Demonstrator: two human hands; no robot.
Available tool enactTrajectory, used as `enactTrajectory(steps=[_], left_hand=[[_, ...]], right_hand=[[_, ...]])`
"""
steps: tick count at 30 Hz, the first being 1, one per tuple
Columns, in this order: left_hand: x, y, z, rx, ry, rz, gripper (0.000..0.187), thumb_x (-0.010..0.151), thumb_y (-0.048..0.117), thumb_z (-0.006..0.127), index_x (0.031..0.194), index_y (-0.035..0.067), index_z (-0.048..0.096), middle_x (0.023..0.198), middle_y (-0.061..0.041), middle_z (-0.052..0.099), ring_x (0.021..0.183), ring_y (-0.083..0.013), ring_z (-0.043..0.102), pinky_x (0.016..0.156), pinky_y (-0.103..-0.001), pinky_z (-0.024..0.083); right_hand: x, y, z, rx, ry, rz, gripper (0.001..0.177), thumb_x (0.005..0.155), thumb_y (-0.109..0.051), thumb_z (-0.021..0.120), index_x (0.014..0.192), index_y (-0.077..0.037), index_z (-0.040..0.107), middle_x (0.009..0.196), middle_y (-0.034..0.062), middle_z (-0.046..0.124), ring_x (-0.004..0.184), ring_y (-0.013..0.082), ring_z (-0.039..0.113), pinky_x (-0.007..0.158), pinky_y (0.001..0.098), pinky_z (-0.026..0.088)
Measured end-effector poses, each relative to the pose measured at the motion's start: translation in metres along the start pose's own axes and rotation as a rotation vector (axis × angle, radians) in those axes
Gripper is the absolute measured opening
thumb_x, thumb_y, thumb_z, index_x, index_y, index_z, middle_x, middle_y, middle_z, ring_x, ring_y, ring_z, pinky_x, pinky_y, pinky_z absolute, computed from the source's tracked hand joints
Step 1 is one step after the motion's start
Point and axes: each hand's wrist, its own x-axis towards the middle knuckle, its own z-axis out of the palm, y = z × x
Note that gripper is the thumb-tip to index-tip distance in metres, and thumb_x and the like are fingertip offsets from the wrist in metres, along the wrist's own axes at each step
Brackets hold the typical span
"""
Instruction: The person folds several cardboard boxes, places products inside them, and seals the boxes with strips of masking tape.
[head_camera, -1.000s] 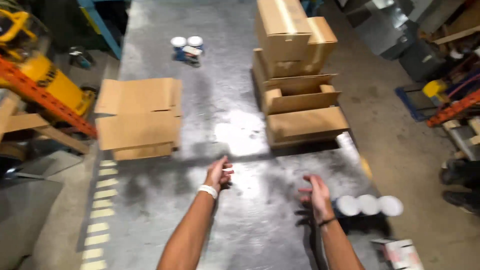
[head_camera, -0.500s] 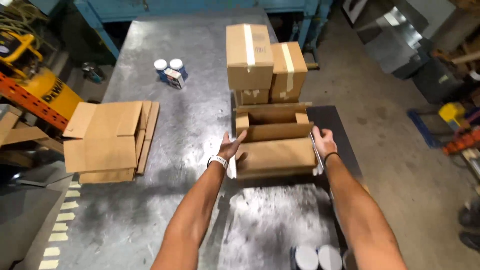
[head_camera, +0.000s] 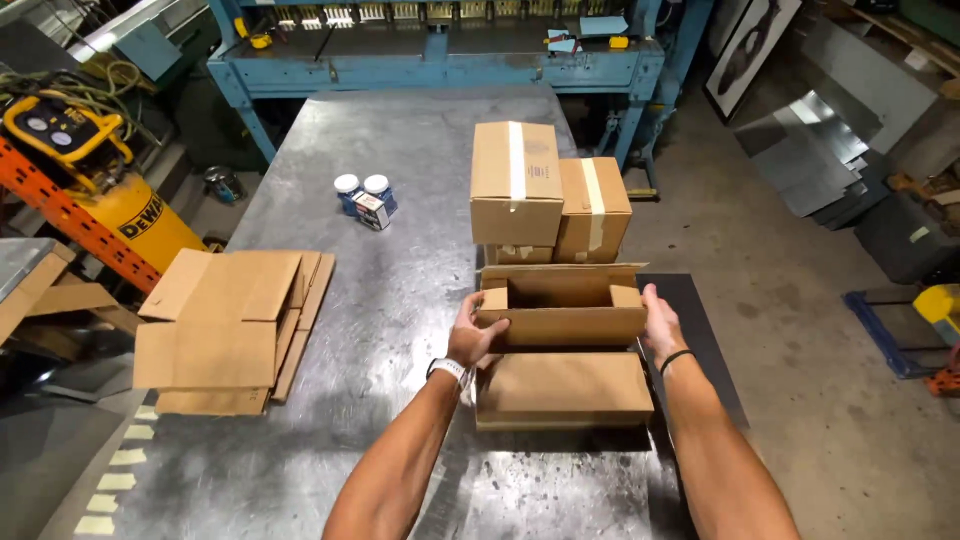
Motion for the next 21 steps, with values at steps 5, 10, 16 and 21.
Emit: enactTrajectory(steps=[5,10,16,21], left_hand=[[-0.128,0.095,-0.051,0.218,0.050,0.108,0.110,0.087,0.029,0.094,0.175,0.016,0.029,0.166,-0.021,0.062,0.153,-0.0453,0.058,0.134,-0.060,0.046],[-0.246,0.120,-0.139,0.051,0.235,0.182,0.115,0.083,0.024,0.097,0.178,0.010,0.034,0.167,-0.032,0.057,0.158,-0.0500,0.049,0.132,-0.061,0.046],[-0.402,0.105,-0.276,0.091,0.312,0.108,0.098,0.083,0.027,0.099,0.167,0.006,0.055,0.161,-0.029,0.063,0.153,-0.0468,0.057,0.125,-0.056,0.053],[-0.495,0.031,-0.368,0.091,0.302,-0.088,0.073,0.106,0.050,0.074,0.162,0.005,0.063,0.148,-0.027,0.074,0.147,-0.0438,0.064,0.120,-0.050,0.057]], right_hand=[[0.000,0.049,-0.004,-0.041,0.211,-0.249,0.041,0.118,-0.057,0.068,0.134,-0.021,0.078,0.134,0.0099,0.075,0.122,0.0292,0.070,0.086,0.0471,0.067],[-0.215,-0.001,0.045,0.027,0.130,-0.422,0.044,0.119,-0.042,0.062,0.150,-0.013,0.071,0.151,0.0217,0.071,0.139,0.0371,0.064,0.101,0.0525,0.062],[-0.428,0.039,0.115,0.007,-0.007,-0.390,0.056,0.120,-0.042,0.050,0.161,-0.008,0.064,0.164,0.0229,0.062,0.152,0.0392,0.054,0.114,0.0553,0.054],[-0.515,0.160,0.174,0.017,0.026,-0.245,0.053,0.117,-0.040,0.059,0.157,-0.005,0.067,0.159,0.0261,0.062,0.146,0.0420,0.057,0.108,0.0554,0.057]])
